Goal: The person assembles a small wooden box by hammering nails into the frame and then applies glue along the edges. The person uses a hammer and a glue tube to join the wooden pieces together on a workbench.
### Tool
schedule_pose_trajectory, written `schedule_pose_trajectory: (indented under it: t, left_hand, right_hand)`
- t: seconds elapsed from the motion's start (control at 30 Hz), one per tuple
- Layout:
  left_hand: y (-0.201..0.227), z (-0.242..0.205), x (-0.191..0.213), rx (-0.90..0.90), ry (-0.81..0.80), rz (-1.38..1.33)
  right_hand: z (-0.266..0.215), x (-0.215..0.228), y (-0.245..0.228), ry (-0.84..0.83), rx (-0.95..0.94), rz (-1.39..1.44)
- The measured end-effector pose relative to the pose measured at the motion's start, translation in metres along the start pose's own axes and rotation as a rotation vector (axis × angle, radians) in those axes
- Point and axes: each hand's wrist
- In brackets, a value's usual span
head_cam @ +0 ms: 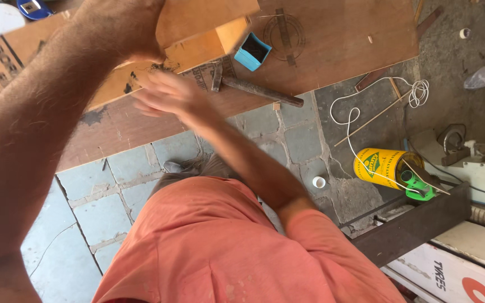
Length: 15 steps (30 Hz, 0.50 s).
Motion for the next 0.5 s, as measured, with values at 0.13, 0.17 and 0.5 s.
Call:
schedule_pose_trajectory:
  t: [0.13, 0.17, 0.5]
  left_hand:
    - [-0.005, 0.018, 0.023, -0.037, -0.256, -0.196]
    - [-0.003, 0.023, 0.022, -0.044, -0.281, -0.237]
    - [-0.002, 0.09, -0.002, -0.113, -0.437, -0.252]
  right_hand:
    - [-0.098, 0.089, -0.018, 0.392, 0.37, -0.225]
    - [-0.108, 0.108, -0.025, 0.571, 0.37, -0.175]
    - [-0.085, 0.16, -0.013, 0.305, 0.363, -0.476]
Point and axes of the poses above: each hand's wrist, its own z-axis towards the middle knuckle, its own x-axis out of the back of the hand, y = z × x, and after that the axes turned 13 degrees about -x, right-handed
